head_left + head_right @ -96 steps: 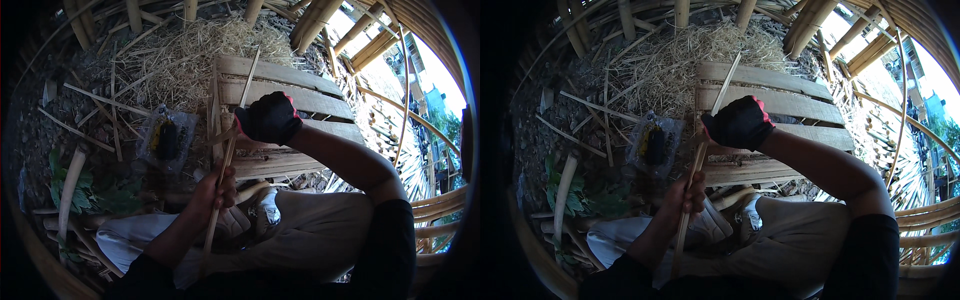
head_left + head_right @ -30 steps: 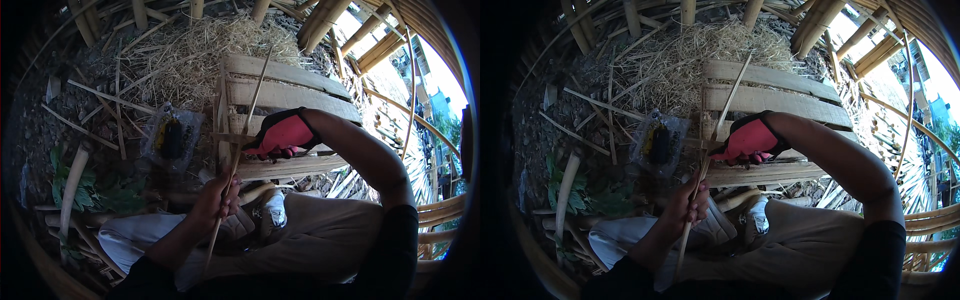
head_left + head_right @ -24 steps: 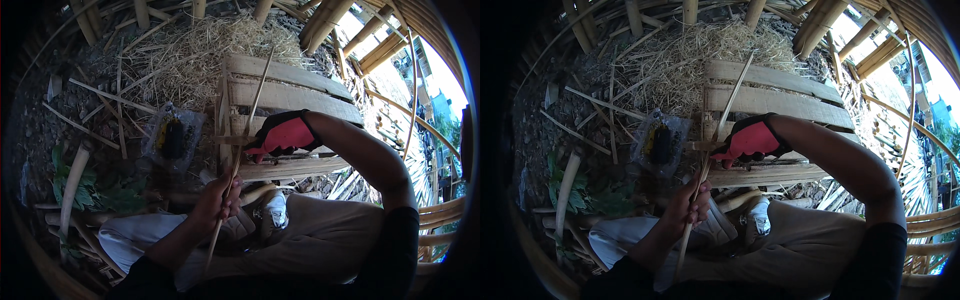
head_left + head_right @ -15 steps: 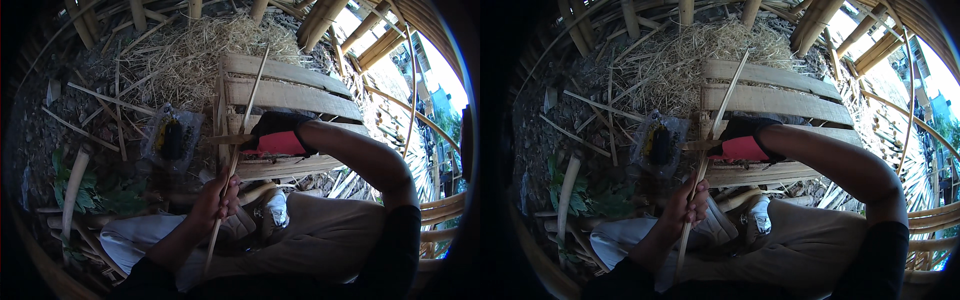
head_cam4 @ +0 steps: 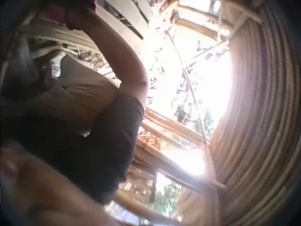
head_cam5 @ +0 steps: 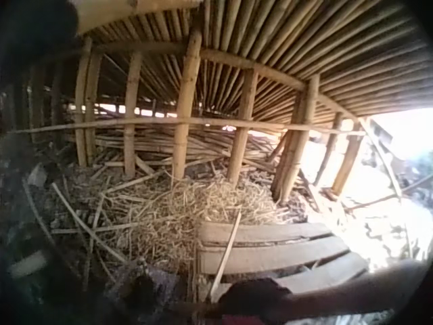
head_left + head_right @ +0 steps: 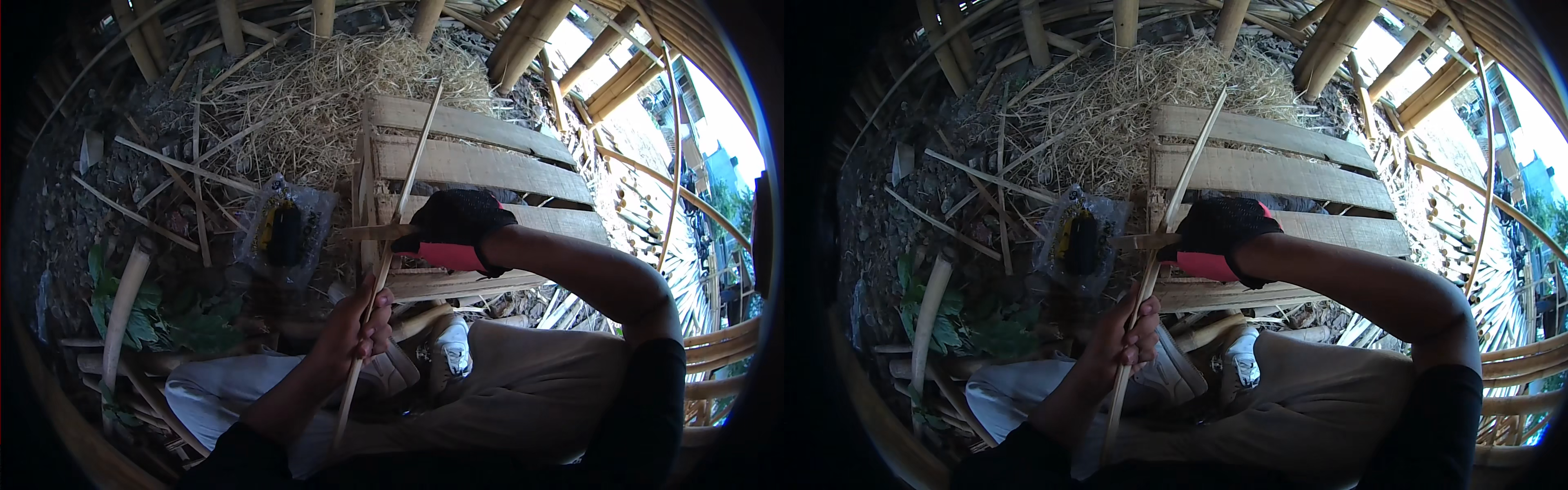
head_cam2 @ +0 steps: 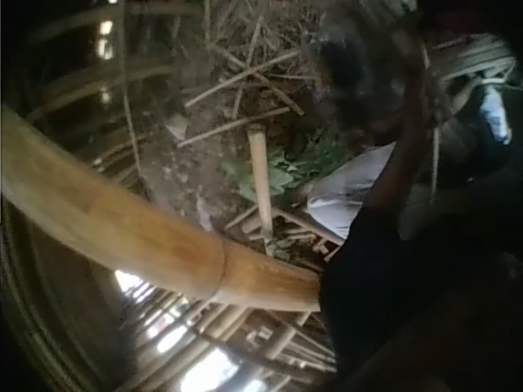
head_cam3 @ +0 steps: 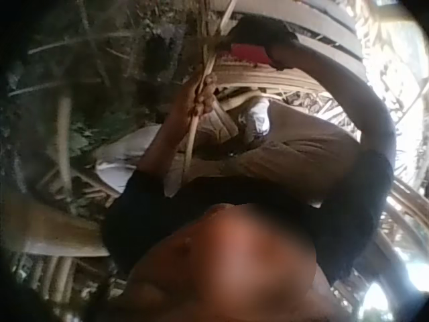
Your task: The person sits on the ground and uses a knife to shave and smooth a long bamboo stick. They hold the stick with the left hand and repeatedly draw the knife along its length with the right hand, rotating the stick to work different sides.
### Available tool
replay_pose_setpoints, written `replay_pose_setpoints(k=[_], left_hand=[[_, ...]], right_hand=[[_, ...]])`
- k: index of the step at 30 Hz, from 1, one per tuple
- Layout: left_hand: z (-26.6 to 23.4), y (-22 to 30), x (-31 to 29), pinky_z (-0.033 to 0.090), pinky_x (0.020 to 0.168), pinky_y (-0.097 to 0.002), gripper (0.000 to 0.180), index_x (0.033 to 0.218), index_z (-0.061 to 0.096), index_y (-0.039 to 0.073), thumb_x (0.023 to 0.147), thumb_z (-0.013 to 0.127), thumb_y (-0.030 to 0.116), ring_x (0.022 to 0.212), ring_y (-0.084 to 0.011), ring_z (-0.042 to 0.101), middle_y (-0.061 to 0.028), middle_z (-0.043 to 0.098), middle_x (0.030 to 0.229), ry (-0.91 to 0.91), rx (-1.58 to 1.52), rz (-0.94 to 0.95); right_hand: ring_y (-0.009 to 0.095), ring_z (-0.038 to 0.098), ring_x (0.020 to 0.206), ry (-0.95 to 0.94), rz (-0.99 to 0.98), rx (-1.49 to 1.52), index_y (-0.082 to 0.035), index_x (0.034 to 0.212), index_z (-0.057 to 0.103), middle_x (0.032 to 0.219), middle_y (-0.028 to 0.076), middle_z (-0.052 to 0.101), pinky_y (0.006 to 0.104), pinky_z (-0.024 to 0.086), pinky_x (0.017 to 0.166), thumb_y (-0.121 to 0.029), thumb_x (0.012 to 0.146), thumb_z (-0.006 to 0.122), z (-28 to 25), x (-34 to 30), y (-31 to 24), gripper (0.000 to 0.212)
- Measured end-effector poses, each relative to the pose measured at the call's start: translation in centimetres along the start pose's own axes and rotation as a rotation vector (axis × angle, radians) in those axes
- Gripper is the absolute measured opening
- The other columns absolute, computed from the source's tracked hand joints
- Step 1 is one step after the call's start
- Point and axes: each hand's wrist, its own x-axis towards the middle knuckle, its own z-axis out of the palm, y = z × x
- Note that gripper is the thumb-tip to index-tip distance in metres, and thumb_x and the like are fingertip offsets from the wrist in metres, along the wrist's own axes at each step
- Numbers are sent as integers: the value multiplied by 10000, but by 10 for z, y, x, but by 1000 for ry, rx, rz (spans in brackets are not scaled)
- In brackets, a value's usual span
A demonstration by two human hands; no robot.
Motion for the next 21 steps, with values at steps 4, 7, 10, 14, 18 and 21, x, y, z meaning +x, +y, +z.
replay_pose_setpoints(k=[4, 7, 10, 14, 18, 21], left_hand=[[-4, -2, -2, 283, 346, -228, 452, 923, 462, 179, 1062, 394, 604, 347, -41, 317, 78, 335, 520, -6, -29, 4], [-4, -2, 1, 288, 347, -227, 448, 927, 461, 173, 1066, 394, 594, 344, -45, 322, 76, 341, 520, -22, -42, 8], [-3, -3, 0, 290, 348, -226, 445, 930, 460, 168, 1070, 390, 585, 341, -47, 322, 74, 343, 519, -18, -31, 18], [0, -2, -1, 283, 351, -225, 443, 932, 460, 165, 1074, 385, 577, 340, -47, 315, 72, 341, 517, -14, -16, 33], [1, -1, -3, 273, 355, -225, 442, 933, 459, 163, 1077, 378, 573, 340, -48, 308, 70, 341, 517, 13, -22, 23], [-1, -3, -2, 272, 360, -224, 445, 933, 460, 164, 1077, 372, 576, 342, -47, 306, 70, 340, 516, -3, -33, 25]], right_hand=[[171, 669, 736, -130, -97, 196, -105, 978, 797, 811, 69, 695, 342, 531, 671, -544, 913, 643, 1, 8, 11, 470], [166, 654, 714, -274, -129, 451, -110, 973, 798, 792, 56, 682, 340, 525, 655, -520, 918, 642, 4, 14, 21, 443], [154, 625, 685, -428, -27, 582, -116, 968, 801, 767, 34, 656, 334, 510, 631, -482, 923, 639, -1, 23, 24, 403], [178, 641, 701, -542, 97, 620, -123, 983, 804, 771, 44, 667, 348, 518, 646, -463, 924, 636, -8, 27, 18, 383], [211, 675, 721, -533, 105, 597, -120, 985, 801, 789, 74, 698, 370, 536, 674, -495, 923, 634, -5, 28, 11, 415], [223, 682, 718, -440, 54, 488, -117, 976, 797, 792, 85, 705, 381, 539, 681, -515, 923, 632, -6, 18, 4, 434]])
